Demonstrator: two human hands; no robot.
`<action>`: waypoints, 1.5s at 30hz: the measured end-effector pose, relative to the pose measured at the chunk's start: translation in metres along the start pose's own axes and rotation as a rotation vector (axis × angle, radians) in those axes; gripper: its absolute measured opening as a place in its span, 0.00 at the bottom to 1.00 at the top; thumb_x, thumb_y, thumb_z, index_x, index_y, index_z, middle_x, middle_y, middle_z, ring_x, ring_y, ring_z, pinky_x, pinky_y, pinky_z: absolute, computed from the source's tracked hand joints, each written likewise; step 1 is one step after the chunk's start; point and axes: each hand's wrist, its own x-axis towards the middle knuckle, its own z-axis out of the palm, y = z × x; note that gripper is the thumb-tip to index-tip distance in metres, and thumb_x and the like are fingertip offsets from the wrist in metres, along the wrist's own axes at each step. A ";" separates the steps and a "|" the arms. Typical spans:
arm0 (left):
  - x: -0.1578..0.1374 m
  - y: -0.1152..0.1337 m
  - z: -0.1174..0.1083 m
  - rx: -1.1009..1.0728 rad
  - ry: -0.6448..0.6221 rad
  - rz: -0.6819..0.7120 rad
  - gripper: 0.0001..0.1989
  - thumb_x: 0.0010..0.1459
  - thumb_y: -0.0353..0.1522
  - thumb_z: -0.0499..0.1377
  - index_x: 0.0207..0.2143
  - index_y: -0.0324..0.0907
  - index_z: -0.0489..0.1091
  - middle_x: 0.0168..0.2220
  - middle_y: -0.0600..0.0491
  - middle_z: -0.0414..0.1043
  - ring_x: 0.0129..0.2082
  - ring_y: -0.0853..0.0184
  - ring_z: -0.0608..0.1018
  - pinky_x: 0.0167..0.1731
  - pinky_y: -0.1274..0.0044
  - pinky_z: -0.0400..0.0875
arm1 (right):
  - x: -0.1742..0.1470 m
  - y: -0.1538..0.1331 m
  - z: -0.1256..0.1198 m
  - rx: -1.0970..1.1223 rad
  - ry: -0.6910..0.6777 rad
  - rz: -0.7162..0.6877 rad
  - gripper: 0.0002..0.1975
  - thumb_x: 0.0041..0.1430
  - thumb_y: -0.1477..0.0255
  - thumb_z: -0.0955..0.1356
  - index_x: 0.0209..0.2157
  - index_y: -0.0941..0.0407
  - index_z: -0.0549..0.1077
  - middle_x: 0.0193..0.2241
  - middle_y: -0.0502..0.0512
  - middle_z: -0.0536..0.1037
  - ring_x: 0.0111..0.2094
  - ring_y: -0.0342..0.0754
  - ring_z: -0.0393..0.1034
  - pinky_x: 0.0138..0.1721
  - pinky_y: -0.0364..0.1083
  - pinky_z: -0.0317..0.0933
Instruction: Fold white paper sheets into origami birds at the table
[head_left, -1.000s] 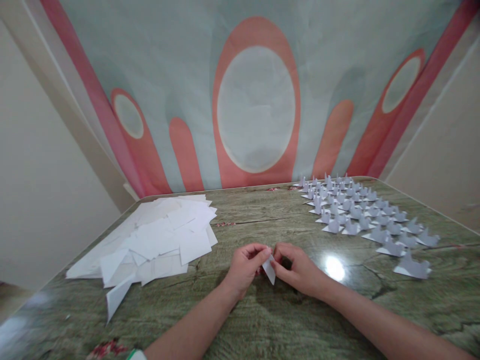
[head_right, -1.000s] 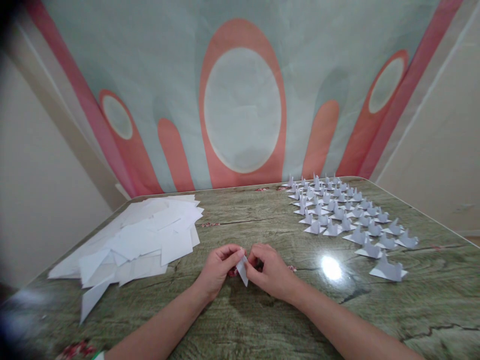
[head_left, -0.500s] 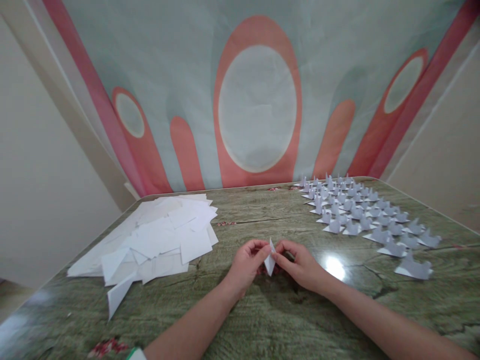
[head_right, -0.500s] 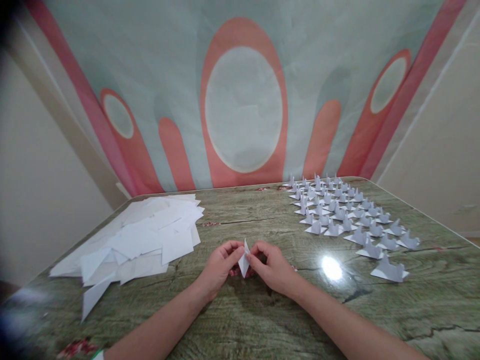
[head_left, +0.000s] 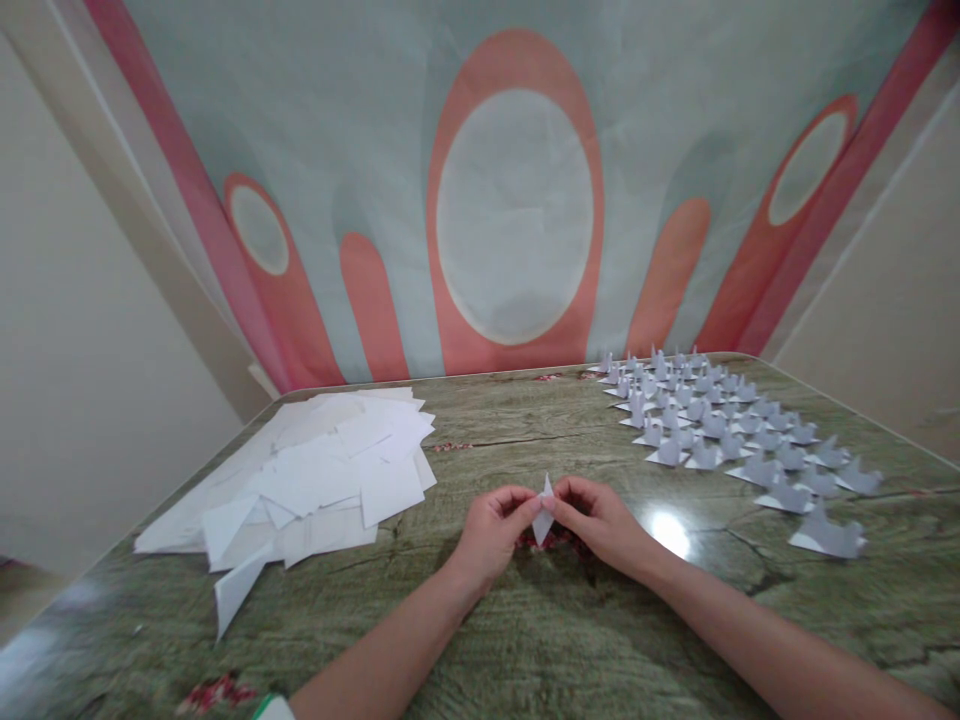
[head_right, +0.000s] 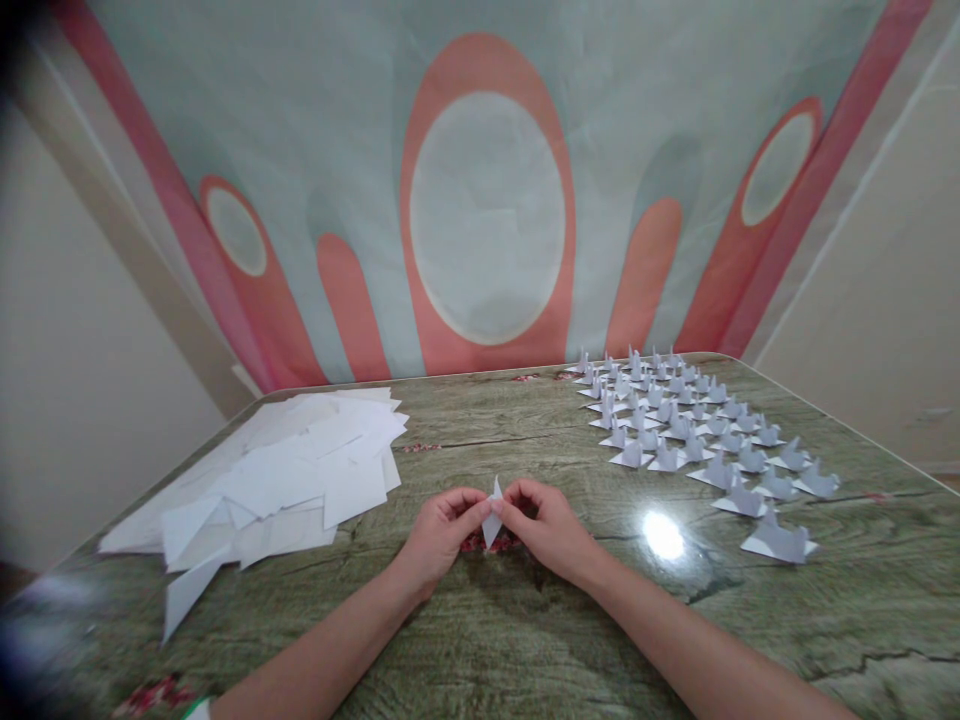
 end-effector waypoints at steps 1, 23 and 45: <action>0.000 0.000 0.000 0.000 -0.006 -0.005 0.15 0.46 0.40 0.64 0.29 0.35 0.72 0.20 0.56 0.70 0.17 0.76 0.66 0.18 0.84 0.58 | 0.000 0.000 0.000 -0.001 -0.001 -0.001 0.14 0.56 0.61 0.65 0.26 0.57 0.66 0.20 0.48 0.69 0.22 0.41 0.62 0.23 0.41 0.57; -0.001 -0.009 0.004 0.010 -0.109 -0.001 0.13 0.46 0.35 0.65 0.31 0.35 0.69 0.24 0.53 0.72 0.23 0.71 0.73 0.26 0.80 0.66 | -0.004 -0.007 -0.002 -0.220 0.149 -0.156 0.11 0.58 0.67 0.62 0.26 0.57 0.67 0.22 0.49 0.70 0.25 0.43 0.64 0.29 0.42 0.58; 0.000 -0.010 0.003 -0.030 -0.089 -0.041 0.24 0.45 0.34 0.65 0.43 0.37 0.62 0.22 0.54 0.73 0.21 0.70 0.74 0.25 0.79 0.68 | 0.002 0.009 0.000 0.020 0.058 0.005 0.16 0.56 0.57 0.63 0.29 0.57 0.69 0.20 0.50 0.72 0.22 0.44 0.66 0.23 0.42 0.60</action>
